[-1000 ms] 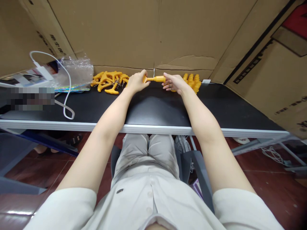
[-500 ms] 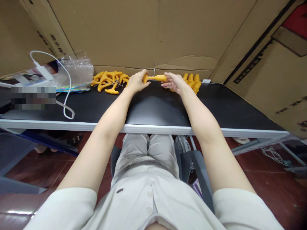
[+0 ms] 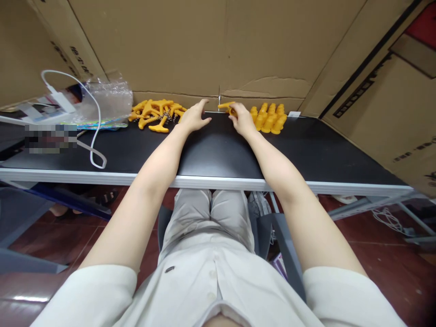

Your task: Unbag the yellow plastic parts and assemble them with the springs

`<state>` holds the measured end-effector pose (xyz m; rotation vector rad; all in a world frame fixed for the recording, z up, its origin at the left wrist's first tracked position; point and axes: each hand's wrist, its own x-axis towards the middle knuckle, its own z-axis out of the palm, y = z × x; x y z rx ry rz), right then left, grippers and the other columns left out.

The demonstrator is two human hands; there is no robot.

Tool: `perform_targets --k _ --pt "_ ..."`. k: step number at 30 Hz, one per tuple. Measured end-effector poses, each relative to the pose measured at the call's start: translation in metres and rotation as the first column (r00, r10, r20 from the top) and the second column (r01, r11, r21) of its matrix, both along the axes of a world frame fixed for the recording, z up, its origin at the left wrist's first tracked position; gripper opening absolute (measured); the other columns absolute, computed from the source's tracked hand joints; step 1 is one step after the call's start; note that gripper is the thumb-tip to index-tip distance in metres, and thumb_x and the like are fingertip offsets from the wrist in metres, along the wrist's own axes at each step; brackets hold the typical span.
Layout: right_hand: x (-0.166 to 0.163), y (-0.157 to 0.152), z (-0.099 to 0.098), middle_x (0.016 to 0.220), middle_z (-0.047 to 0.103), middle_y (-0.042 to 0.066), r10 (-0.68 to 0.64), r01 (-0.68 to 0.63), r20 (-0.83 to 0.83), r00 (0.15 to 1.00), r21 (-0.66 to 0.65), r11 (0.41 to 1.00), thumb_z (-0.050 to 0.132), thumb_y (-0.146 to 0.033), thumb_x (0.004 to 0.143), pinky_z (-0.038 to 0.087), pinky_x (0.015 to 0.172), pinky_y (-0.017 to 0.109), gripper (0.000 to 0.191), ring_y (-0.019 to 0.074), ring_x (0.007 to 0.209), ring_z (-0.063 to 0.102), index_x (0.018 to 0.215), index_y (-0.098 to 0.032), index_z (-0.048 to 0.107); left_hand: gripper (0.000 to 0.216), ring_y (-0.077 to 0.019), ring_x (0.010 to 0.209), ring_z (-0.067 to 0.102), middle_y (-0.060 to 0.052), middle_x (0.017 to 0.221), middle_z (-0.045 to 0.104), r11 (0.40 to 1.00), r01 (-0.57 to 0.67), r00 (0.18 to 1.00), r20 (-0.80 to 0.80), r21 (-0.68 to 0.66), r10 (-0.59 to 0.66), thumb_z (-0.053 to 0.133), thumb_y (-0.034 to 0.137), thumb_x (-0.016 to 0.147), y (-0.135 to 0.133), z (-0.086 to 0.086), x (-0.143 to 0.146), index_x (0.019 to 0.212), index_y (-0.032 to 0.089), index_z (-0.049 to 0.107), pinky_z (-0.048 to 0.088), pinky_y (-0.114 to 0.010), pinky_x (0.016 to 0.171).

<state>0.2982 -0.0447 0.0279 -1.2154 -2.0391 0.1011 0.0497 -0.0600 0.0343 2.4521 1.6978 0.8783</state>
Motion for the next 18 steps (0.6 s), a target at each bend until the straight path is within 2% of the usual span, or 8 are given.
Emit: perform_targets --k 3,7,12,18 --pt "-0.01 -0.011 0.0 0.167 0.065 0.013 -0.093 0.104 0.206 0.974 -0.042 0.994 0.051 -0.014 0.105 0.05 0.13 0.055 0.054 0.0346 0.153 0.063 0.157 -0.022 0.065 0.078 -0.0354 0.139 0.07 -0.015 0.138 0.075 1.0 -0.009 1.0 -0.014 -0.027 0.009 0.07 0.029 0.097 -0.005 0.003 0.002 0.172 0.02 0.048 0.051 -0.049 0.127" --pt "-0.018 -0.028 0.007 0.172 0.058 0.021 -0.182 0.255 0.479 0.858 -0.091 0.963 0.047 -0.01 0.105 0.034 0.139 0.056 0.056 0.0372 0.159 0.057 0.158 -0.01 0.065 0.079 -0.036 0.139 0.07 -0.016 0.138 0.076 0.998 0.001 1.0 0.004 -0.055 -0.001 0.07 0.028 0.095 -0.008 0.006 0.004 0.17 0.018 0.05 0.051 -0.049 0.126" --pt "-0.017 -0.031 0.007 0.175 0.053 0.026 -0.202 0.303 0.538 0.819 -0.106 0.947 0.043 -0.015 0.109 0.03 0.14 0.058 0.056 0.0389 0.162 0.052 0.16 -0.005 0.063 0.078 -0.0355 0.136 0.07 -0.014 0.133 0.077 0.999 0.016 1.0 0.016 -0.043 -0.015 0.07 0.028 0.092 -0.005 0.003 0.002 0.168 0.019 0.052 0.051 -0.05 0.126" --pt "-0.014 -0.02 0.002 0.179 0.048 0.023 -0.177 0.284 0.548 0.818 -0.116 0.952 0.043 -0.012 0.105 0.03 0.14 0.063 0.061 0.0413 0.164 0.049 0.163 -0.009 0.062 0.076 -0.0347 0.137 0.07 -0.014 0.135 0.076 0.998 0.014 1.0 0.007 -0.059 -0.014 0.07 0.027 0.095 -0.003 0.001 0.0 0.168 0.02 0.052 0.05 -0.048 0.127"
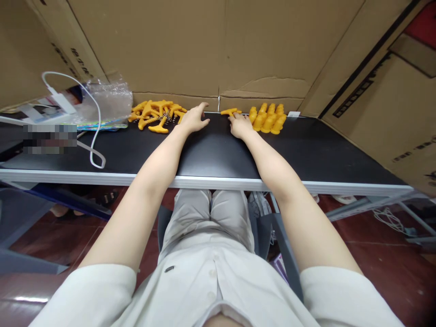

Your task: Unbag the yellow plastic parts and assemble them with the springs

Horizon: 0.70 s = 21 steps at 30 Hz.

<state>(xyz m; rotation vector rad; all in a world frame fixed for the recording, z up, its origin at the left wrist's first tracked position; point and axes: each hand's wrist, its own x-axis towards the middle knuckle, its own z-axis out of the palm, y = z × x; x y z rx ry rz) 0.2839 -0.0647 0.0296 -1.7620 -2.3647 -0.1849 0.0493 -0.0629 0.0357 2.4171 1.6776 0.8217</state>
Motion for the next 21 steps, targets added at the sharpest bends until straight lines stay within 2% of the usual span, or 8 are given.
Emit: perform_targets --k 4,10,14,21 --pt "-0.0023 -0.0013 0.0006 0.179 0.046 0.025 -0.051 0.051 0.021 0.998 -0.015 0.999 0.042 -0.012 0.104 0.028 0.14 0.061 0.06 0.0408 0.164 0.048 0.161 -0.006 0.062 0.075 -0.0344 0.136 0.07 -0.015 0.136 0.076 1.0 0.004 1.0 -0.01 -0.011 -0.004 0.068 0.026 0.096 -0.0003 0.0008 0.0005 0.168 0.018 0.052 0.049 -0.048 0.127" --pt "-0.0055 -0.0069 0.0023 0.168 0.057 0.031 -0.054 0.054 -0.002 0.999 0.022 0.998 0.037 -0.007 0.104 0.035 0.136 0.064 0.06 0.0418 0.158 0.055 0.158 -0.002 0.063 0.07 -0.0341 0.134 0.071 -0.015 0.134 0.077 1.0 -0.005 1.0 -0.029 -0.002 0.005 0.066 0.027 0.098 -0.0025 0.0024 0.0025 0.166 0.016 0.055 0.051 -0.047 0.125" --pt "-0.0054 -0.0058 0.001 0.164 0.061 0.031 -0.054 0.054 -0.005 0.999 0.054 0.997 0.035 -0.005 0.106 0.03 0.14 0.062 0.059 0.0398 0.158 0.057 0.157 -0.001 0.064 0.069 -0.0344 0.134 0.071 -0.015 0.134 0.077 1.0 -0.007 1.0 -0.025 -0.008 0.007 0.066 0.027 0.098 -0.0017 0.0023 0.0023 0.165 0.017 0.056 0.051 -0.047 0.126" --pt "0.0002 0.0009 -0.0025 0.157 0.07 0.026 -0.059 0.056 0.014 0.998 0.14 0.989 0.034 -0.005 0.109 0.023 0.141 0.069 0.057 0.0378 0.153 0.061 0.155 -0.006 0.067 0.068 -0.0338 0.134 0.071 -0.015 0.132 0.078 1.0 0.001 1.0 -0.021 0.0 -0.001 0.066 0.026 0.097 -0.0004 0.0013 0.0032 0.164 0.017 0.057 0.05 -0.048 0.126"
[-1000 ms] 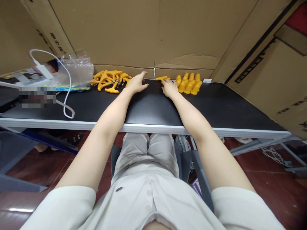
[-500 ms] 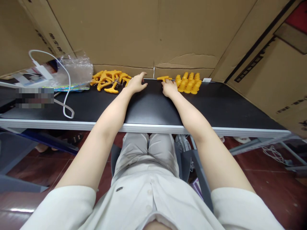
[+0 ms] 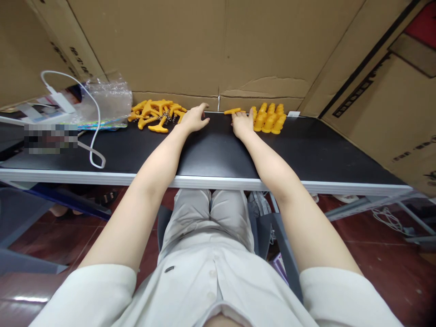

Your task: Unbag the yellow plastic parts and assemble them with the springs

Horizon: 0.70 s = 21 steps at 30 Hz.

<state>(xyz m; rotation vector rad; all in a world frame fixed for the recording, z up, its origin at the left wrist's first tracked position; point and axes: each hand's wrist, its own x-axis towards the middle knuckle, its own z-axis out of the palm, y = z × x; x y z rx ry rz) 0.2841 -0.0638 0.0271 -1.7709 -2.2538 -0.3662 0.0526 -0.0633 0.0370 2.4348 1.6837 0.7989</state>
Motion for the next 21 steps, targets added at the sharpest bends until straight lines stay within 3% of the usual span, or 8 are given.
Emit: perform_targets --k 5,12,16,21 --pt "0.002 -0.004 0.003 0.156 0.069 0.028 -0.01 0.01 -0.023 1.0 0.013 1.0 0.041 -0.009 0.109 0.024 0.136 0.079 0.053 0.0424 0.156 0.055 0.155 -0.008 0.068 0.064 -0.0337 0.13 0.072 -0.015 0.129 0.08 1.0 -0.014 1.0 -0.016 0.007 0.014 0.064 0.026 0.098 -0.004 0.002 0.003 0.161 0.015 0.06 0.052 -0.049 0.125" --pt "0.007 -0.002 0.005 0.154 0.067 0.03 -0.016 0.024 -0.078 0.997 0.101 0.995 0.059 -0.023 0.11 0.022 0.134 0.082 0.048 0.0435 0.152 0.055 0.154 -0.005 0.064 0.062 -0.0323 0.127 0.073 -0.013 0.124 0.081 1.0 -0.011 1.0 -0.007 -0.002 0.011 0.065 0.027 0.097 -0.004 0.002 0.002 0.158 0.018 0.062 0.053 -0.047 0.123" --pt "0.011 0.0 0.006 0.154 0.064 0.031 -0.01 0.022 -0.095 0.995 0.13 0.991 0.061 -0.035 0.112 0.022 0.134 0.083 0.051 0.0449 0.151 0.054 0.154 -0.006 0.064 0.061 -0.0322 0.124 0.074 -0.014 0.124 0.081 1.0 -0.03 0.999 -0.023 -0.005 0.03 0.064 0.026 0.098 -0.006 0.003 0.004 0.158 0.016 0.063 0.054 -0.045 0.121" --pt "0.011 -0.003 0.008 0.157 0.061 0.034 -0.022 0.029 -0.091 0.996 0.079 0.996 0.057 -0.033 0.113 0.02 0.133 0.085 0.05 0.0485 0.153 0.052 0.153 -0.004 0.066 0.061 -0.0331 0.124 0.075 -0.015 0.124 0.081 0.999 -0.035 0.999 -0.037 -0.006 0.035 0.064 0.025 0.099 -0.007 0.004 0.006 0.159 0.014 0.063 0.055 -0.047 0.12"
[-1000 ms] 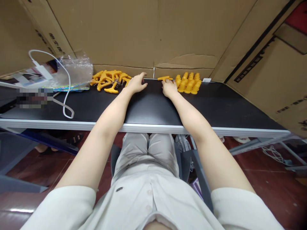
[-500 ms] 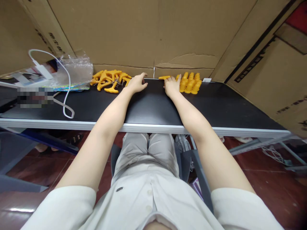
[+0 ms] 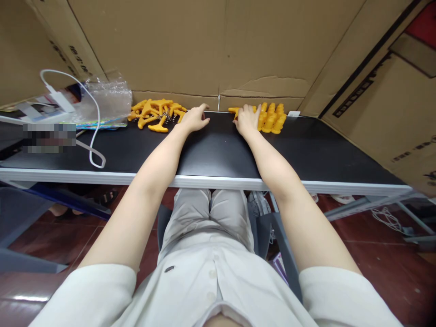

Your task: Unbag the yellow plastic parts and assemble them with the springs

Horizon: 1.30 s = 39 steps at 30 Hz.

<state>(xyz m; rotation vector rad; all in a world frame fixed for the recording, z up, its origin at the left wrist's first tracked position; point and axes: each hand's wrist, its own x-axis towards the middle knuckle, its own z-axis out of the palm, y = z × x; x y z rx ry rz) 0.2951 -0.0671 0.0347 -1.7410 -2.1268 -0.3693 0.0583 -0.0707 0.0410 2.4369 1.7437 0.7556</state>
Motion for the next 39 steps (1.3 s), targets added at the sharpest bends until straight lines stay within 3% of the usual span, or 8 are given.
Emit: perform_targets --k 5,11,17,22,26,29,32,39 --pt "-0.003 -0.006 0.003 0.158 0.062 0.031 0.024 -0.025 -0.039 0.999 -0.016 1.0 0.053 -0.02 0.109 0.02 0.133 0.086 0.048 0.0476 0.156 0.051 0.152 -0.008 0.067 0.061 -0.0322 0.123 0.075 -0.013 0.122 0.081 1.0 0.02 1.0 0.015 0.01 -0.02 0.065 0.025 0.097 0.006 -0.004 -0.004 0.158 0.016 0.063 0.054 -0.046 0.121" --pt "-0.003 -0.011 0.009 0.158 0.064 0.028 -0.016 0.006 -0.136 0.991 -0.077 0.997 0.051 -0.007 0.106 0.01 0.142 0.075 0.042 0.0412 0.158 0.051 0.143 -0.005 0.071 0.061 -0.0321 0.123 0.075 -0.013 0.122 0.081 1.0 0.023 0.999 0.025 -0.001 -0.023 0.067 0.026 0.097 0.008 -0.004 -0.005 0.157 0.017 0.063 0.055 -0.046 0.12" --pt "0.004 -0.01 0.013 0.151 0.072 0.022 -0.017 0.007 -0.149 0.989 -0.067 0.998 0.05 -0.014 0.106 0.017 0.137 0.083 0.037 0.0425 0.154 0.057 0.133 -0.015 0.076 0.058 -0.0321 0.126 0.074 -0.014 0.126 0.08 0.999 -0.009 1.0 -0.002 -0.042 0.009 0.064 0.025 0.102 -0.002 0.002 -0.001 0.159 0.014 0.062 0.053 -0.045 0.121" --pt "0.015 -0.007 0.025 0.153 0.07 0.026 -0.119 0.115 -0.094 0.988 -0.055 0.992 0.045 -0.006 0.105 0.021 0.139 0.077 0.042 0.04 0.153 0.061 0.135 -0.008 0.075 0.056 -0.0301 0.123 0.075 -0.011 0.123 0.081 0.999 -0.017 1.0 -0.009 -0.04 0.017 0.065 0.025 0.102 -0.004 0.003 0.0 0.157 0.016 0.064 0.054 -0.042 0.119" --pt "0.027 0.004 0.028 0.147 0.072 0.03 -0.114 0.116 -0.116 0.987 0.009 0.993 0.05 -0.017 0.111 0.019 0.133 0.088 0.037 0.0466 0.15 0.062 0.135 -0.003 0.075 0.052 -0.03 0.123 0.075 -0.012 0.124 0.081 0.999 -0.021 0.999 -0.026 -0.046 0.02 0.064 0.026 0.103 -0.002 0.003 0.0 0.154 0.015 0.069 0.055 -0.041 0.118" --pt "0.027 -0.001 0.034 0.139 0.075 0.031 -0.137 0.133 -0.091 0.986 -0.042 0.99 0.061 -0.023 0.112 0.019 0.13 0.091 0.032 0.0496 0.149 0.063 0.13 -0.002 0.076 0.046 -0.0304 0.122 0.075 -0.012 0.123 0.082 0.999 -0.012 0.999 -0.051 -0.046 0.01 0.064 0.027 0.102 0.001 0.002 -0.001 0.144 0.014 0.076 0.057 -0.041 0.117" --pt "0.017 -0.017 0.044 0.139 0.077 0.031 -0.195 0.19 -0.032 0.98 -0.113 0.975 0.064 -0.013 0.11 0.019 0.138 0.079 0.029 0.0456 0.15 0.065 0.132 0.001 0.077 0.04 -0.0305 0.119 0.076 -0.012 0.121 0.084 0.999 -0.003 0.998 -0.067 -0.036 0.0 0.063 0.029 0.101 0.005 0.001 -0.003 0.133 0.016 0.083 0.058 -0.042 0.115" --pt "0.002 -0.034 0.054 0.141 0.078 0.029 -0.074 0.056 -0.081 0.994 -0.205 0.977 0.067 -0.007 0.105 0.018 0.139 0.079 0.03 0.0464 0.146 0.068 0.133 -0.003 0.079 0.037 -0.0313 0.123 0.075 -0.012 0.123 0.084 0.999 -0.005 0.994 -0.106 -0.039 0.001 0.061 0.029 0.102 0.001 0.004 -0.001 0.127 0.018 0.086 0.058 -0.041 0.116"
